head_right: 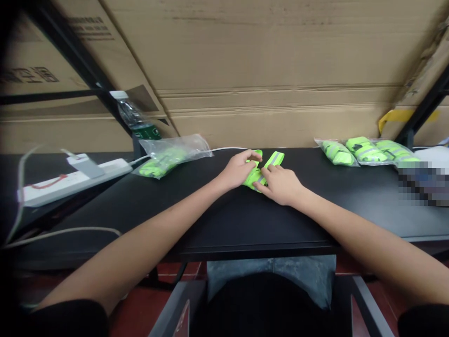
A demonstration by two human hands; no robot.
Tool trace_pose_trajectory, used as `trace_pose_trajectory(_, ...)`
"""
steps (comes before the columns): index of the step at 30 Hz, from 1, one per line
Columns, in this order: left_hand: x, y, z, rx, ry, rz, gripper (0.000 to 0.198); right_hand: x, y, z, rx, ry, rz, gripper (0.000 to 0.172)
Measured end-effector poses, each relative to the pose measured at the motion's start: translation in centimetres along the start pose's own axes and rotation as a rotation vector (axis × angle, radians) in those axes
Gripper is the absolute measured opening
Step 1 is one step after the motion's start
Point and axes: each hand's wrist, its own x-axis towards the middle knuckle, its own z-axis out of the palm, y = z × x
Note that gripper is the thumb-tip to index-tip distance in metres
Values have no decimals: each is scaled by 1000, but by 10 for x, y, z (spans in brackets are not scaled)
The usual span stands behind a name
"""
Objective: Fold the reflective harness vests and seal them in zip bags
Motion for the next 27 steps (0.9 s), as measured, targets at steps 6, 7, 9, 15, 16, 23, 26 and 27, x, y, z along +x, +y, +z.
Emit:
trace_pose_trajectory(6,-5,-24,-32,248,-156,16,50,7,54,12,215,-30,102,50)
trace_pose_trajectory(7,-5,-29,-32,191,-211,-11,55,7,63,13,237,-22,99,50)
trace_pose_trajectory(9,-6,-35,-28,68,-256,-31,59,7,75,16,263,-10,83,49)
trace_pose_trajectory(15,-6,-29,-16,-30,-60,119,42,2,74,4,247,84,-70,35)
trace_pose_trajectory(16,-7,-26,-18,9,-28,186,41,1,72,-1,228,68,-125,31)
trace_pose_trajectory(23,-15,-1,-29,109,-354,324,23,-1,67,-12,568,14,-196,37)
trace_pose_trajectory(26,-15,0,-25,-35,-373,270,29,0,69,-5,653,11,-109,31)
trace_pose_trajectory(27,-14,-2,-23,-69,-362,228,30,0,69,-3,650,18,-74,30)
